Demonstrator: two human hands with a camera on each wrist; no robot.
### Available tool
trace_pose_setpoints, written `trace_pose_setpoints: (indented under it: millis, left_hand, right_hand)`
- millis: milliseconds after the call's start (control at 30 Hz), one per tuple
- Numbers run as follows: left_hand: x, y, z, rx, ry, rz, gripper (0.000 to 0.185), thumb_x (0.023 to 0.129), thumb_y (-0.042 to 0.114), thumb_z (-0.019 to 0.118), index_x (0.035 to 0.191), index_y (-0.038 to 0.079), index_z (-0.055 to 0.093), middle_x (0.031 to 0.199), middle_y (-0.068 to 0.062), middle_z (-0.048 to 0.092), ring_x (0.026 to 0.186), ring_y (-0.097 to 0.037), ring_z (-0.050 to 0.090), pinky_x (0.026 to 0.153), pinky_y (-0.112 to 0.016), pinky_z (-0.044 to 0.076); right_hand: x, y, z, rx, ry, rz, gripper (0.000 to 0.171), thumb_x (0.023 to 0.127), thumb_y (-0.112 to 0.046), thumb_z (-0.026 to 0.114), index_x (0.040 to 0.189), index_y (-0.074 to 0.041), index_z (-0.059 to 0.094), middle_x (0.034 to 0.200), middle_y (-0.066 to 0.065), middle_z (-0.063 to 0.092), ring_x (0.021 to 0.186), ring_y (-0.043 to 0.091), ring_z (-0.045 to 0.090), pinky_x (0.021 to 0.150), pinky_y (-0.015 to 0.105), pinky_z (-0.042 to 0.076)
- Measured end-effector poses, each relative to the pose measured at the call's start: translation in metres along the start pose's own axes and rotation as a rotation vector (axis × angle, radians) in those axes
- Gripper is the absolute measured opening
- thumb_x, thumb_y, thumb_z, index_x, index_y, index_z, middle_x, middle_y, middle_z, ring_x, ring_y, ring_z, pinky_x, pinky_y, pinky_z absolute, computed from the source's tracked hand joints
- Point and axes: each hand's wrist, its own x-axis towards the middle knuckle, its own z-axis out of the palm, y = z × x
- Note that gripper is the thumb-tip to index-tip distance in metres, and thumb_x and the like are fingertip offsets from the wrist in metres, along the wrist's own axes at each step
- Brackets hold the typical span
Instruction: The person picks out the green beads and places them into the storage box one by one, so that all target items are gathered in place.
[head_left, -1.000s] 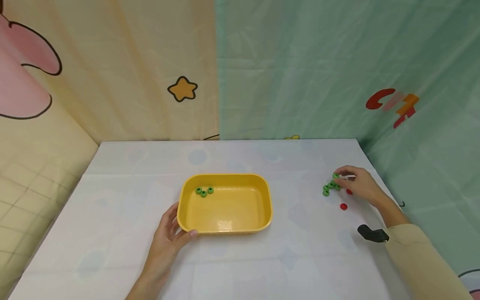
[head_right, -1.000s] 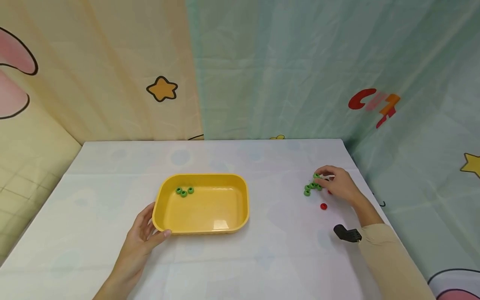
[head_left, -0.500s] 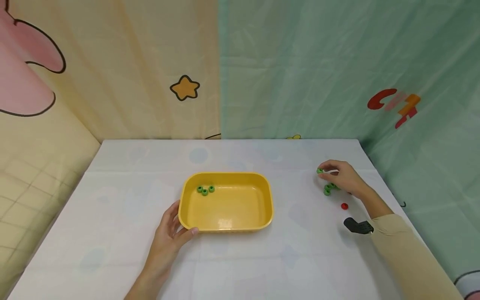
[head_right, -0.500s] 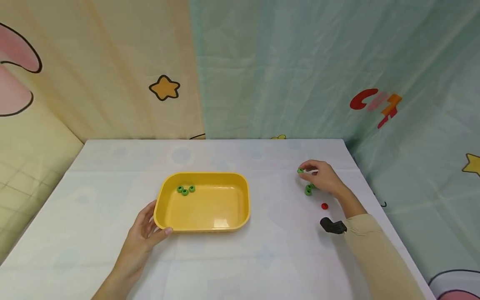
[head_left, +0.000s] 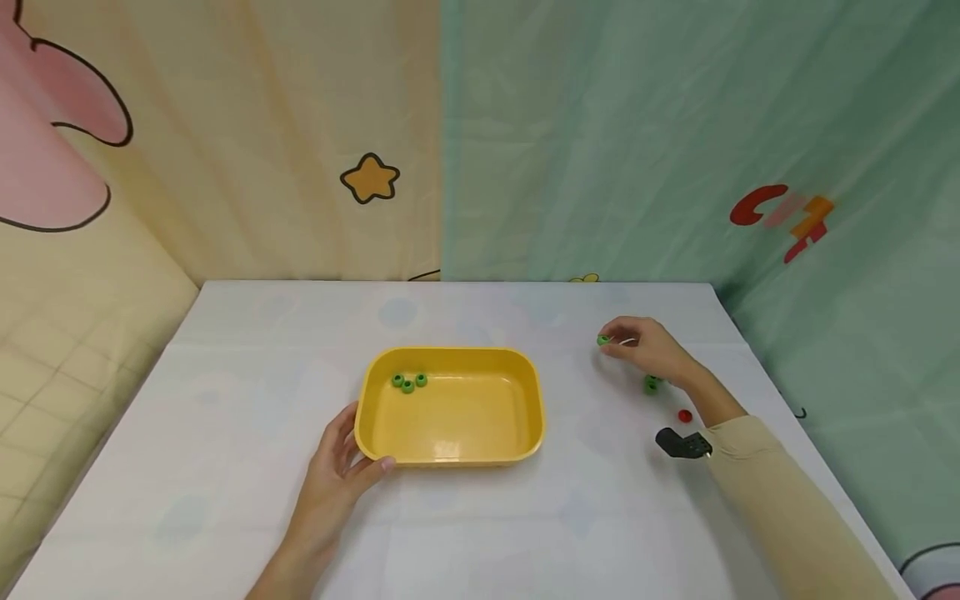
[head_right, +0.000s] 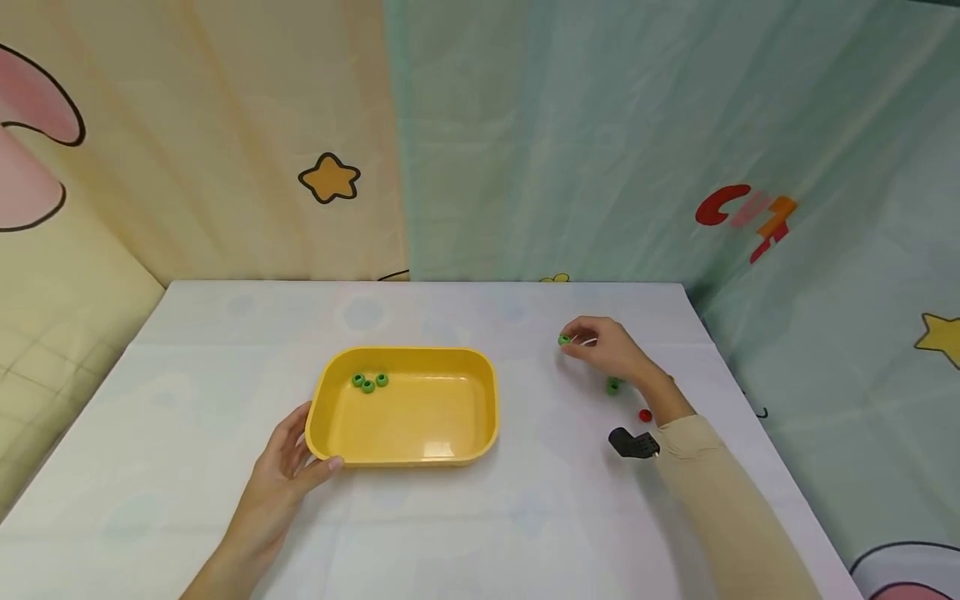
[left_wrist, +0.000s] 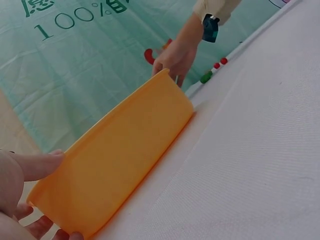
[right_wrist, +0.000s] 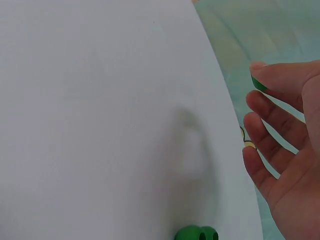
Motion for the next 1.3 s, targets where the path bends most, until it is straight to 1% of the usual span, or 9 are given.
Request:
trace_pose_setpoints:
  millis: [133,267,433,533,700,833,1033,1300]
  left_hand:
    - [0.005,0.000,-0.001,0.008,-0.008,0.022,0.090,0.090,0.003,0.080,0.162,0.013,0.027,0.164,-0.004,0.027,0.145,-0.026,0.033,0.104,-0.016,0.045]
    - [0.011,0.001,-0.002,0.014,-0.009,0.039,0.090,0.090,0.001,0.080,0.162,0.012,0.026,0.164,-0.006,0.027,0.145,-0.027,0.034,0.104,-0.016,0.045]
    - [0.014,0.001,0.000,0.002,-0.013,0.029,0.091,0.090,0.001,0.080,0.162,0.012,0.026,0.164,-0.006,0.027,0.145,-0.027,0.034,0.103,-0.015,0.046]
    - [0.014,0.000,0.002,0.001,-0.018,0.022,0.091,0.090,0.002,0.081,0.162,0.013,0.026,0.165,-0.006,0.027,0.145,-0.027,0.034,0.102,-0.015,0.046]
    - [0.013,0.002,0.004,0.007,-0.017,0.024,0.091,0.089,0.003,0.081,0.162,0.013,0.027,0.165,-0.006,0.027,0.146,-0.027,0.033,0.102,-0.014,0.046]
    - [0.012,0.004,0.004,0.013,-0.010,0.011,0.092,0.089,0.004,0.081,0.162,0.014,0.026,0.165,-0.005,0.027,0.146,-0.026,0.033,0.102,-0.014,0.046]
    - [0.012,0.006,0.004,0.015,-0.005,0.010,0.092,0.089,0.003,0.081,0.162,0.015,0.026,0.164,-0.004,0.028,0.146,-0.025,0.032,0.102,-0.013,0.045]
    - [0.011,0.006,0.004,0.013,-0.011,-0.003,0.092,0.090,0.005,0.082,0.163,0.016,0.026,0.165,-0.004,0.026,0.147,-0.025,0.032,0.101,-0.013,0.046]
  right_hand:
    - [0.013,-0.009,0.004,-0.025,-0.007,-0.040,0.021,0.098,-0.015,0.074,0.115,-0.004,0.071,0.111,0.008,0.069,0.106,0.028,0.061,0.097,0.048,0.053]
    - [0.025,-0.023,0.008,-0.031,-0.053,-0.087,0.017,0.097,-0.011,0.075,0.112,-0.004,0.072,0.109,0.007,0.069,0.104,0.028,0.062,0.099,0.049,0.054]
    - [0.036,-0.038,0.013,-0.021,-0.087,-0.133,0.017,0.096,-0.010,0.076,0.111,-0.005,0.072,0.109,0.006,0.069,0.103,0.027,0.062,0.096,0.047,0.056]
    - [0.040,-0.044,0.016,-0.018,-0.104,-0.144,0.016,0.096,-0.010,0.076,0.111,-0.006,0.072,0.109,0.005,0.069,0.103,0.026,0.062,0.095,0.046,0.057]
    - [0.051,-0.056,0.024,-0.042,-0.123,-0.188,0.017,0.096,-0.011,0.076,0.111,-0.006,0.072,0.109,0.005,0.069,0.101,0.025,0.063,0.095,0.045,0.057]
    - [0.061,-0.069,0.031,-0.064,-0.143,-0.215,0.018,0.095,-0.013,0.077,0.111,-0.007,0.072,0.108,0.004,0.069,0.100,0.024,0.063,0.096,0.044,0.057]
    - [0.074,-0.091,0.039,-0.063,-0.175,-0.253,0.018,0.095,-0.013,0.077,0.111,-0.007,0.073,0.109,0.004,0.069,0.107,0.024,0.063,0.100,0.044,0.055]
    - [0.086,-0.111,0.052,-0.061,-0.225,-0.262,0.017,0.096,-0.016,0.076,0.111,-0.009,0.073,0.110,0.002,0.070,0.111,0.024,0.062,0.101,0.043,0.054]
